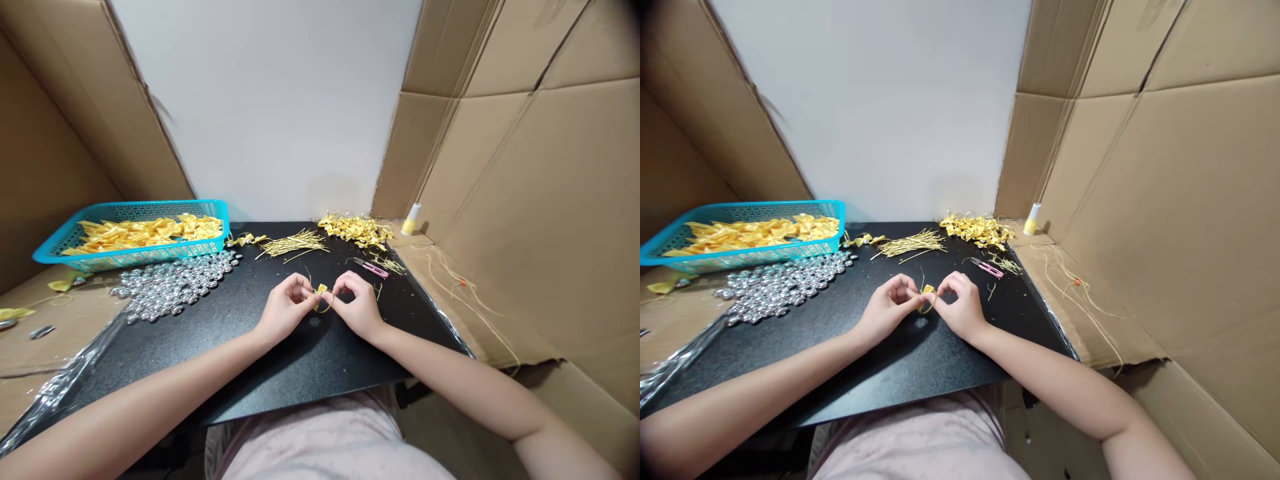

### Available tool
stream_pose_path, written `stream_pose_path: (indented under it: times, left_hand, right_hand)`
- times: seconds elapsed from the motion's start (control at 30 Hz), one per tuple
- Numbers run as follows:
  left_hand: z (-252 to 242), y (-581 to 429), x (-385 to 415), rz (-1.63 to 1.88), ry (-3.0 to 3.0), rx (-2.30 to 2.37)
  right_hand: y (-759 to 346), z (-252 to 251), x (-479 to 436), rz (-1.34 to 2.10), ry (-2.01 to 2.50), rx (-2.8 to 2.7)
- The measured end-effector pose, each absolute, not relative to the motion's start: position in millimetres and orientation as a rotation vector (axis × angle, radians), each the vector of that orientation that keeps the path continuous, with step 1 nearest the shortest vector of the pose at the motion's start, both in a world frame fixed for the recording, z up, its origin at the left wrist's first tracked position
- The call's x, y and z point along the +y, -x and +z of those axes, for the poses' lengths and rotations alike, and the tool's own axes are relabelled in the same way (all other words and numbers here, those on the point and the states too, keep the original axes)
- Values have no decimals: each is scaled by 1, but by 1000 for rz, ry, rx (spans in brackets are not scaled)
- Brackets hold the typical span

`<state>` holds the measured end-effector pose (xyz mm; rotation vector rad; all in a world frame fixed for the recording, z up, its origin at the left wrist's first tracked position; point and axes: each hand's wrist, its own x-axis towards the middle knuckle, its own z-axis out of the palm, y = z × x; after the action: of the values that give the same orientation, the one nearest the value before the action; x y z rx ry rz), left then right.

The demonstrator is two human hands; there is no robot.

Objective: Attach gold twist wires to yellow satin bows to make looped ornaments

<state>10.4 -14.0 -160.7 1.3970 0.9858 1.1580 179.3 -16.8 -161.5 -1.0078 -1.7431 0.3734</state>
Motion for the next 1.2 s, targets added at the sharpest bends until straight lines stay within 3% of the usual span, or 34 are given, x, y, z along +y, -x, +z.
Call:
stream_pose_path:
  times: [0.23, 0.7, 0.9, 1.2]
  left_hand:
    - [-163, -12, -18, 1182, -1547, 1037]
    - [-159, -15, -28, 1052, -1951, 1159]
    - [-159, -15, -25, 1080, -1870, 1134]
    - [-161, -11, -8, 1114, -1398, 1009]
  right_hand:
    - [-179, -169, -17, 347, 1090, -1925]
    - [-185, -162, -10, 680, 1200, -2051]
    - [-182, -164, -13, 673, 1167, -1984]
    - [-186, -153, -11, 1143, 963, -1912]
